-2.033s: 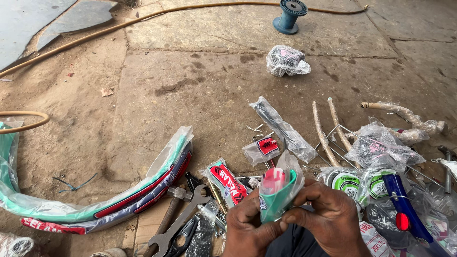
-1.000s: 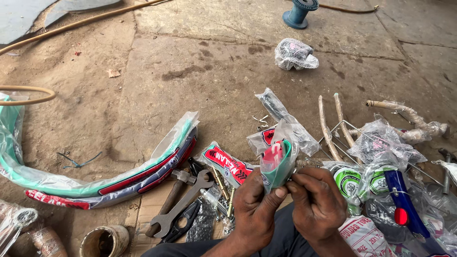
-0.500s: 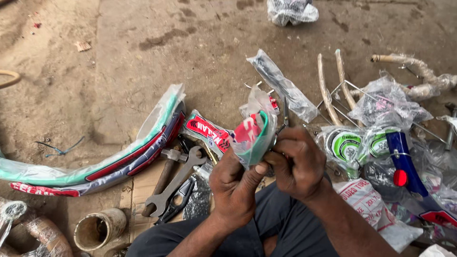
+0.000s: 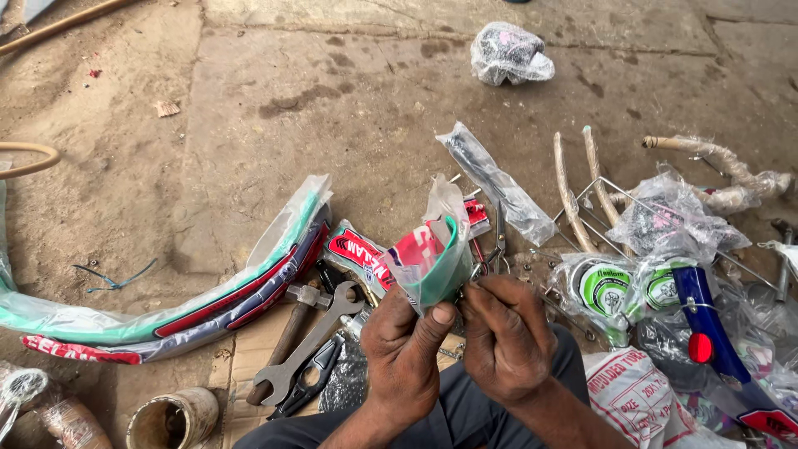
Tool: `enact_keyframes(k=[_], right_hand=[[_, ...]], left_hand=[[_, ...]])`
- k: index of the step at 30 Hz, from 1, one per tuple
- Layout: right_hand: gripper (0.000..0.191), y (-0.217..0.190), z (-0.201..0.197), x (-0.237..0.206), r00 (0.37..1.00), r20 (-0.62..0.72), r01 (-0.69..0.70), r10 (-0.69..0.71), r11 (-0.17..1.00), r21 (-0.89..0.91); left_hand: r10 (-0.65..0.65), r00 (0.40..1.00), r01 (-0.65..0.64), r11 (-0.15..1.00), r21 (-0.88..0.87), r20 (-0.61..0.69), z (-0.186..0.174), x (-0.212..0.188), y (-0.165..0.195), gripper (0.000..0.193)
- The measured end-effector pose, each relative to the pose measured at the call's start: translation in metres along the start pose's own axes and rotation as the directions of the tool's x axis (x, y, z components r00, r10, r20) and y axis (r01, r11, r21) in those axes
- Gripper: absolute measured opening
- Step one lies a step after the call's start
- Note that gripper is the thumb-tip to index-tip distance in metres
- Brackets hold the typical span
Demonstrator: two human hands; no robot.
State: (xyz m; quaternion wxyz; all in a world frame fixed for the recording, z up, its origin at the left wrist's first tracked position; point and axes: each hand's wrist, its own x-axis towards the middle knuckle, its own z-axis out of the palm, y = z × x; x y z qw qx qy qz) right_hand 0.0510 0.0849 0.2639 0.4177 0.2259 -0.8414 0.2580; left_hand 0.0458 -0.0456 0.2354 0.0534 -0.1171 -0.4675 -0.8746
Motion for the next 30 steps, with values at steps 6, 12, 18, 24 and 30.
enact_keyframes(k=[6,12,18,24,30], right_hand=[[0.022,-0.007,0.000,0.007,0.988,0.011,-0.155,0.154,0.984,0.091],[0.019,-0.008,0.003,0.016,0.995,0.001,-0.098,0.099,0.993,0.061],[0.019,-0.010,0.007,0.014,0.997,-0.038,-0.071,0.072,0.997,0.023],[0.017,0.000,0.007,0.017,1.000,-0.024,-0.015,0.016,0.998,0.056],[0.019,0.012,0.001,0.026,0.996,0.087,-0.043,0.024,0.972,0.229]], left_hand=[[0.026,0.999,-0.027,0.999,-0.030,-0.037,-0.006,-0.003,-0.002,0.030],[-0.069,0.994,0.046,0.971,-0.236,-0.090,-0.002,-0.001,-0.006,0.033],[-0.088,0.990,0.053,0.956,-0.287,-0.109,-0.003,-0.003,-0.008,0.037],[-0.147,0.981,0.113,0.962,-0.250,-0.123,0.001,-0.004,-0.012,0.037],[-0.071,0.985,0.046,0.987,-0.154,-0.160,0.003,-0.003,-0.006,0.036]])
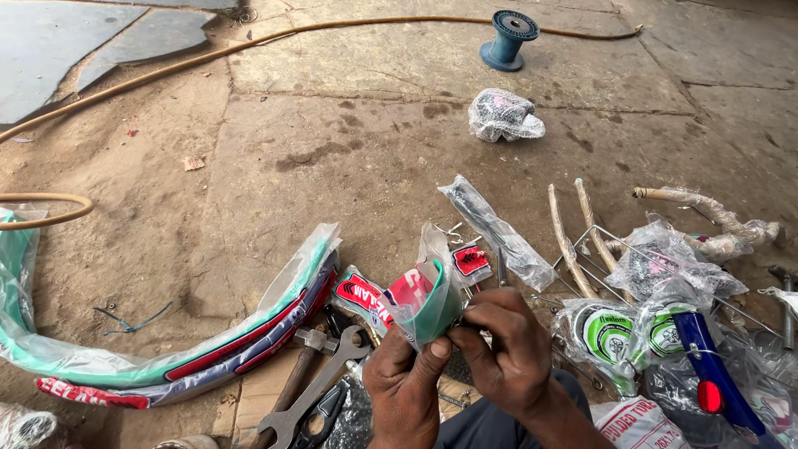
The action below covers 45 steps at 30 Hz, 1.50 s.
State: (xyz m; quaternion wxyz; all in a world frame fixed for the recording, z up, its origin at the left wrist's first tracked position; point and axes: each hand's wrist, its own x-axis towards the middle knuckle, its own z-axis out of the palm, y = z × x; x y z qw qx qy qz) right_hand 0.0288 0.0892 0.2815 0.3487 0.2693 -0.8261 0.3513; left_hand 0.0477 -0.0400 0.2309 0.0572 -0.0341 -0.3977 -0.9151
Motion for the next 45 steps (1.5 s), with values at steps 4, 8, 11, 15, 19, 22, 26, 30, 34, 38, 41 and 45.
enact_keyframes(k=[4,8,11,15,19,22,26,30,34,38,41,45], right_hand=[[0.019,0.000,0.007,-0.006,0.994,-0.069,0.078,-0.088,0.987,-0.142],[0.019,0.002,0.015,-0.009,0.992,-0.104,0.048,-0.069,0.980,-0.192],[0.020,0.004,0.018,-0.005,0.994,-0.072,0.078,-0.088,0.989,-0.128],[0.019,-0.003,0.013,0.005,0.992,-0.036,0.114,-0.119,0.986,-0.123],[0.017,-0.014,0.001,0.009,0.999,0.021,0.045,-0.044,0.998,-0.054],[0.017,-0.015,-0.001,0.008,0.999,-0.007,0.040,-0.040,0.998,-0.053],[0.015,-0.004,0.011,0.005,0.997,-0.042,0.065,-0.068,0.995,-0.069],[0.019,0.006,0.019,0.004,0.998,-0.062,0.014,-0.019,0.996,-0.089],[0.019,0.006,0.014,0.004,0.999,-0.034,0.037,-0.034,0.996,0.084],[0.015,-0.001,0.013,0.002,0.996,0.032,0.075,-0.077,0.994,0.081],[0.014,-0.002,0.019,0.002,0.997,-0.071,-0.022,0.015,0.996,-0.087],[0.017,0.002,0.017,0.003,0.998,-0.039,-0.057,0.055,0.998,-0.042]], left_hand=[[-0.079,0.997,0.080,0.997,0.014,-0.008,0.000,-0.001,0.003,0.037],[-0.069,0.997,0.070,0.997,0.027,-0.029,-0.001,-0.001,0.001,0.038],[-0.050,0.998,0.048,0.997,-0.057,-0.029,0.000,0.001,-0.001,0.041],[-0.001,0.998,0.000,1.000,-0.031,-0.055,0.001,0.003,-0.001,0.043],[-0.076,0.995,0.068,0.990,-0.127,-0.061,-0.001,0.003,0.001,0.039],[-0.107,0.992,0.105,0.994,-0.027,-0.069,-0.002,0.001,0.000,0.036],[-0.077,0.994,0.079,0.997,0.016,-0.075,-0.007,0.000,0.000,0.038],[-0.011,1.000,0.012,0.996,0.087,-0.007,-0.009,0.003,0.002,0.033],[0.027,0.998,-0.027,1.000,-0.013,-0.050,-0.004,0.001,-0.001,0.042],[-0.002,0.999,-0.001,0.998,-0.067,-0.049,-0.007,0.001,0.000,0.041],[-0.022,0.999,0.022,1.000,-0.010,-0.027,-0.008,0.001,0.002,0.039],[0.007,0.999,-0.008,1.000,-0.017,-0.037,-0.004,0.002,0.003,0.038]])
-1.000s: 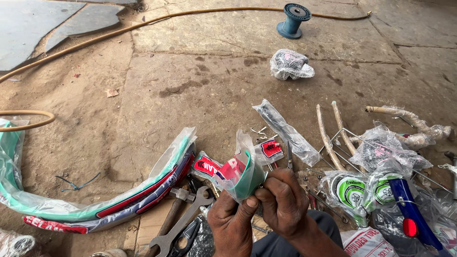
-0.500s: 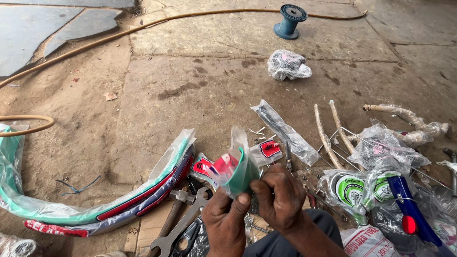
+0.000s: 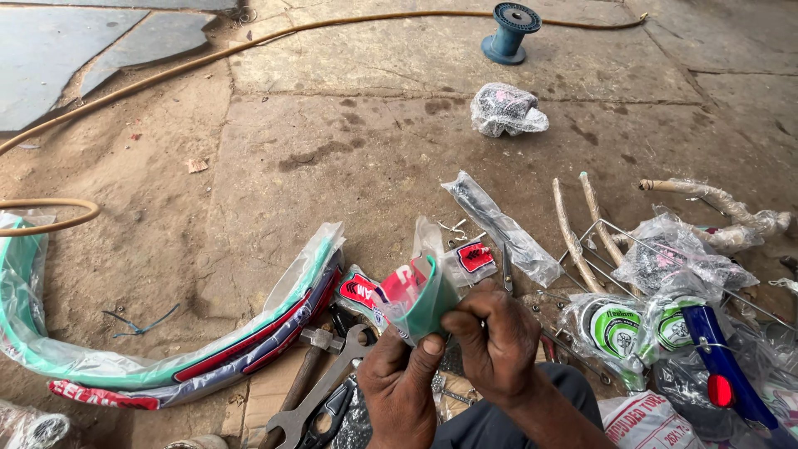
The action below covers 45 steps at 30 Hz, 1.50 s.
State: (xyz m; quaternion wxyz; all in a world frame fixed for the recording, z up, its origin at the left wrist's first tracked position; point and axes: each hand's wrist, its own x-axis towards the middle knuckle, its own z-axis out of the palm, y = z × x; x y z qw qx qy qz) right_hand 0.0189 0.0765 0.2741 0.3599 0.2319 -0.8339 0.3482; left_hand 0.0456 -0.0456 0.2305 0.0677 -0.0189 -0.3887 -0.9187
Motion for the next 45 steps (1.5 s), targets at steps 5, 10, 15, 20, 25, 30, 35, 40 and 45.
enact_keyframes(k=[5,10,15,20,25,30,35,40,45], right_hand=[[0.017,-0.002,-0.009,-0.006,0.997,0.054,0.043,-0.056,0.975,0.219],[0.019,0.003,0.001,-0.013,1.000,-0.027,-0.007,0.009,0.995,0.098],[0.022,0.006,0.002,-0.013,0.999,-0.031,-0.019,0.022,0.996,0.093],[0.023,-0.004,-0.007,-0.007,0.993,0.082,0.059,-0.079,0.974,0.219],[0.022,-0.006,-0.013,-0.001,0.993,0.117,-0.018,-0.011,0.971,0.239],[0.017,-0.012,-0.009,-0.008,0.979,0.101,-0.197,0.175,0.940,0.278],[0.017,-0.020,0.002,-0.007,0.990,-0.003,-0.140,0.141,0.982,0.130],[0.015,-0.021,-0.006,0.001,0.998,0.054,-0.038,0.027,0.976,0.212],[0.017,-0.017,-0.005,-0.005,0.999,0.038,-0.036,0.030,0.990,0.139]], left_hand=[[-0.029,1.000,0.029,0.998,0.053,-0.012,-0.003,0.000,0.005,0.038],[-0.046,0.994,0.037,0.995,0.097,0.095,-0.006,0.003,0.009,0.036],[0.037,0.999,-0.038,0.999,0.032,0.032,0.002,0.003,0.005,0.037],[-0.089,0.991,0.086,0.996,0.036,0.103,-0.011,0.010,0.017,0.035],[-0.039,0.949,-0.022,0.982,0.188,0.313,-0.018,0.017,0.034,0.031],[0.189,0.933,-0.323,0.815,0.482,0.307,-0.009,0.020,0.032,0.031],[0.163,0.968,-0.246,0.782,0.572,0.193,-0.007,0.014,0.032,0.027],[0.278,0.933,-0.358,0.788,0.501,0.229,-0.004,0.016,0.034,0.025],[0.338,0.894,-0.447,0.679,0.582,0.293,-0.007,0.018,0.033,0.027]])
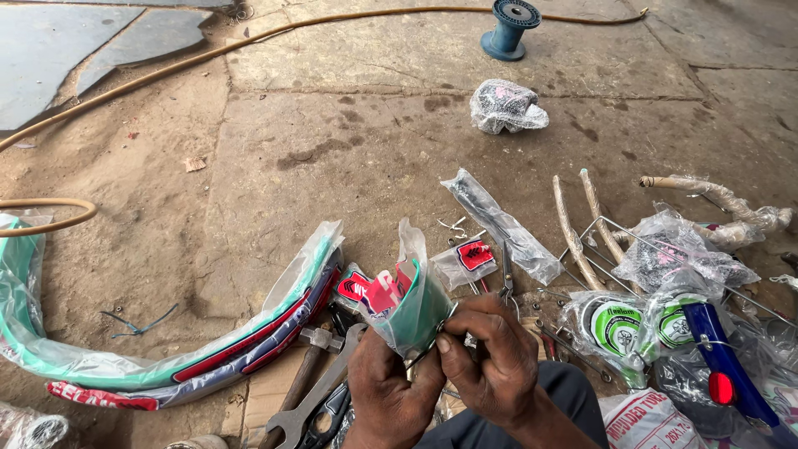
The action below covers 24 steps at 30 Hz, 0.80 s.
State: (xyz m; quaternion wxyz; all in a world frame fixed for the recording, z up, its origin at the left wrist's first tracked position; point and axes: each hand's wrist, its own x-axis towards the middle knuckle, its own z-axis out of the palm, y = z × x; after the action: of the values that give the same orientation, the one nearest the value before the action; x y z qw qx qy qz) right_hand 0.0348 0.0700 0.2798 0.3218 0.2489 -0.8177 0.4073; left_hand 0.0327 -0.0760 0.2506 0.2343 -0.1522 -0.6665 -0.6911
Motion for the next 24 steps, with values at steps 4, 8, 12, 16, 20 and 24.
enact_keyframes(k=[4,8,12,16,20,24], right_hand=[[0.017,0.010,0.006,-0.006,0.999,-0.009,0.042,-0.043,0.998,-0.035],[0.015,0.016,0.006,-0.008,0.980,0.111,-0.185,0.166,0.963,0.195],[0.026,0.014,0.006,-0.008,0.975,0.027,-0.212,0.222,0.875,0.435],[0.028,0.011,0.008,-0.007,0.996,0.026,-0.085,0.081,0.975,0.205],[0.027,0.012,0.011,-0.003,0.990,0.025,-0.142,0.141,0.940,0.310],[0.027,0.018,0.011,0.002,0.976,0.008,-0.204,0.218,0.904,0.376]], left_hand=[[-0.078,0.996,0.079,0.995,-0.056,0.034,-0.004,0.000,-0.006,0.024],[-0.100,0.995,0.099,0.980,-0.170,0.002,-0.012,-0.001,-0.012,0.021],[-0.260,0.965,0.251,0.916,-0.314,0.013,-0.023,-0.006,-0.013,0.026],[-0.301,0.953,0.293,0.901,-0.320,0.024,-0.023,-0.007,-0.013,0.027],[-0.292,0.956,0.284,0.897,-0.339,0.027,-0.022,-0.008,-0.014,0.028],[-0.347,0.937,0.328,0.841,-0.431,0.037,-0.021,-0.010,-0.016,0.034]])
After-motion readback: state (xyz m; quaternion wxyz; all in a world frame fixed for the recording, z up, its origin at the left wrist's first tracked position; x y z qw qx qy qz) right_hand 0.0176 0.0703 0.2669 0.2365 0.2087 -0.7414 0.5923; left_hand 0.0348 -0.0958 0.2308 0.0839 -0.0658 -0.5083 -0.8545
